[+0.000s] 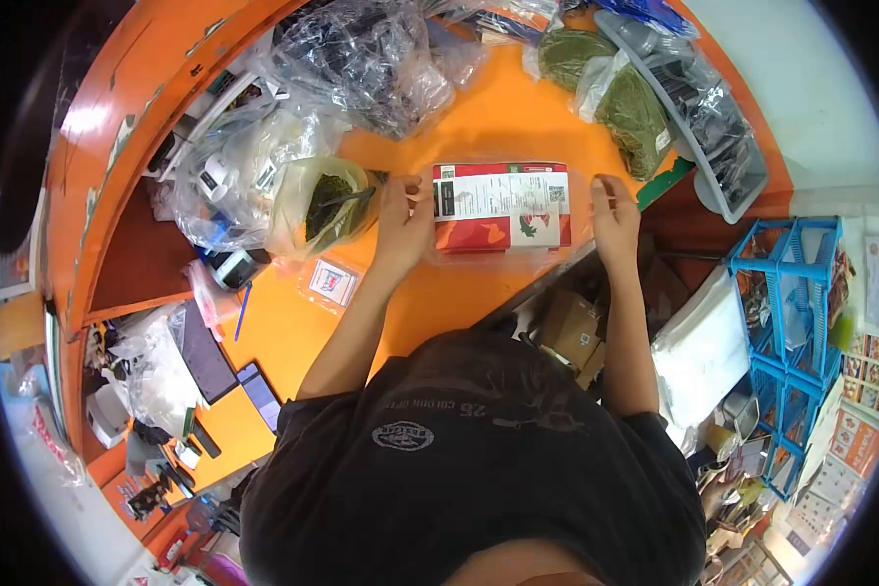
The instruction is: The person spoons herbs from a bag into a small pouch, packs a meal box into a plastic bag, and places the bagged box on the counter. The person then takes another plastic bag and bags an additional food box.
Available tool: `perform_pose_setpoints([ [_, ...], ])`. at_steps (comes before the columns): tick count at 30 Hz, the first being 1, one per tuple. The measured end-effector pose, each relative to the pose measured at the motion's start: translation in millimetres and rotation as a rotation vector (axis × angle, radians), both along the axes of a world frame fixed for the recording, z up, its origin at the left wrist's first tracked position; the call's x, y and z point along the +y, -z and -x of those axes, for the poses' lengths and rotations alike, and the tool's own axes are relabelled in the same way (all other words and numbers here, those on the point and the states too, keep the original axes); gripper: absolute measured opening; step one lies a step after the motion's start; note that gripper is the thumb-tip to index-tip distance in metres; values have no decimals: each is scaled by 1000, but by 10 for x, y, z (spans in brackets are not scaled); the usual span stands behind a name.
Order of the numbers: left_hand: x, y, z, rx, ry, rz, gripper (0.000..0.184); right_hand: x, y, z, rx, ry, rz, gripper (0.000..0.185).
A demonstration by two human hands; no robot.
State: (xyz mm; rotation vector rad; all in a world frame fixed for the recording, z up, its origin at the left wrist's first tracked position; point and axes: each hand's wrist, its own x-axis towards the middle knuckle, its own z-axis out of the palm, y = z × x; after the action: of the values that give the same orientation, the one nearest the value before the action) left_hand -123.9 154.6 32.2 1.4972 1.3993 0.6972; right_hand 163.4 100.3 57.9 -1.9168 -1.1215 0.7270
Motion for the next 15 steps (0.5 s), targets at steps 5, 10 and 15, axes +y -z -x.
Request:
perform_pose_setpoints([
  [5,367,533,-167,212,-206,2,39,560,910,-455,-204,-20,3,42],
  [10,603,495,-230,-332,-175,313,28,603,968,-303,125,-72,-39,35],
  [15,338,340,-281,-902,-300,40,25,242,786,-117,437,67,-286,27],
])
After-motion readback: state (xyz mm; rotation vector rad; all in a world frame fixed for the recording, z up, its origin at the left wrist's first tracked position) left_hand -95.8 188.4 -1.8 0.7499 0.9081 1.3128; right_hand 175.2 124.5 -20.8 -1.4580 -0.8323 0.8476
